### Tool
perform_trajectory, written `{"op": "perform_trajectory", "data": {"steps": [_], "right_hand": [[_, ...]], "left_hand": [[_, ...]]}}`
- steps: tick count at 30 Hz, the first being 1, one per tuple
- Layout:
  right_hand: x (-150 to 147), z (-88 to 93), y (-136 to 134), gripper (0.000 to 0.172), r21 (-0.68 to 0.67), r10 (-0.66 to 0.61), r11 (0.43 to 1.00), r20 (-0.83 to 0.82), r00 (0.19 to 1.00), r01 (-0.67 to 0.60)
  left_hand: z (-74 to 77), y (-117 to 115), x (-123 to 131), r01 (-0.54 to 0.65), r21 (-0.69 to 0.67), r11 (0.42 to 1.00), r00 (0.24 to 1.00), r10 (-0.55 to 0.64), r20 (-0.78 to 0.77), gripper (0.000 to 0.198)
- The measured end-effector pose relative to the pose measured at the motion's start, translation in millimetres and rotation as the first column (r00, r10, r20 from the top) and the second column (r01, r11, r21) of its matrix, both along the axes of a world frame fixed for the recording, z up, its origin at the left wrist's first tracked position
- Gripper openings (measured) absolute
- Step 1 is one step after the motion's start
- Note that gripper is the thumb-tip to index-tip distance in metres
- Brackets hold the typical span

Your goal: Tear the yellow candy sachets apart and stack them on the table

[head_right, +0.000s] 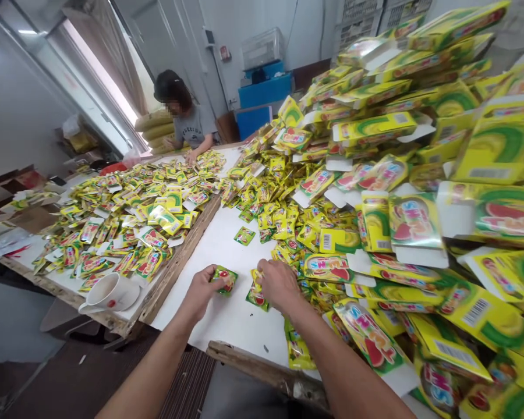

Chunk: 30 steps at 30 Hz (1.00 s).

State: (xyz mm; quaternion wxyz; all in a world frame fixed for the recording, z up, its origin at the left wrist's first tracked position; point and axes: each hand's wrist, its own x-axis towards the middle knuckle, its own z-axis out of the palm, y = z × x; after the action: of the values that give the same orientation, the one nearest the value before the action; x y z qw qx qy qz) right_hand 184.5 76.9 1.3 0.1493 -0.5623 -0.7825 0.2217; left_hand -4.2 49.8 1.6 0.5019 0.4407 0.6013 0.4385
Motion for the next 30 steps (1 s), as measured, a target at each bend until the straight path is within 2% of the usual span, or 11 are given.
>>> {"op": "perform_trajectory", "data": {"steps": [3,5,7,10,13,15,17,20,24,28,30], "right_hand": [[5,2.2,2,0.007,-0.002,-0.186,0.982,-0.245,0.952,0.191],[6,4.2,4,0.025,-0.102,-0.273,0.962,-0.446,0.852,0.255],[3,5.7,5,0.035,-0.225,-0.295,0.955,-0.636,0.713,0.195],[-2,5.7,4,0.032,-0.36,-0.348,0.929,-0.781,0.519,0.082],[-7,4.2,2,0.036,-0.456,-0.44,0.887,-0.792,0.424,0.07],[-9,2.9,1,0.034,-0.459,-0.449,0.886,-0.807,0.383,0.072],[-9,1.6,1,0.031,-0.402,-0.397,0.913,-0.833,0.386,0.071],[-10,-1.0,0,0.029,-0.305,-0.293,0.951,-0.844,0.45,0.049],[-11,-6.3,1,0.043,-0.306,-0.346,0.938,-0.815,0.465,0.161],[-8,-5.6,1,0.037,-0.316,-0.315,0.943,-0.756,0.574,0.102],[-4,-1.6,1,0.037,-0.307,-0.323,0.943,-0.754,0.572,0.129]], "left_hand": [[2.1,2,5,-0.062,-0.075,0.995,0.973,0.077,0.22,0.026],[4.8,3,10,-0.115,-0.119,0.986,0.947,0.145,0.286,0.028],[7.4,5,16,-0.153,-0.146,0.977,0.921,0.195,0.337,0.029],[10.1,8,25,-0.161,-0.165,0.973,0.885,0.217,0.413,0.031],[11.8,10,35,-0.17,-0.152,0.974,0.842,0.224,0.492,0.032],[12.5,9,42,-0.153,-0.131,0.98,0.812,0.2,0.548,0.034],[12.3,7,48,-0.121,-0.1,0.988,0.8,0.157,0.58,0.035],[10.7,6,53,-0.132,-0.048,0.99,0.81,0.136,0.57,0.034],[11.4,8,54,-0.221,-0.022,0.975,0.788,0.191,0.586,0.033],[15.4,11,51,-0.172,-0.007,0.985,0.804,0.144,0.577,0.033],[16.6,10,49,-0.169,-0.009,0.986,0.83,0.147,0.537,0.037]]}}
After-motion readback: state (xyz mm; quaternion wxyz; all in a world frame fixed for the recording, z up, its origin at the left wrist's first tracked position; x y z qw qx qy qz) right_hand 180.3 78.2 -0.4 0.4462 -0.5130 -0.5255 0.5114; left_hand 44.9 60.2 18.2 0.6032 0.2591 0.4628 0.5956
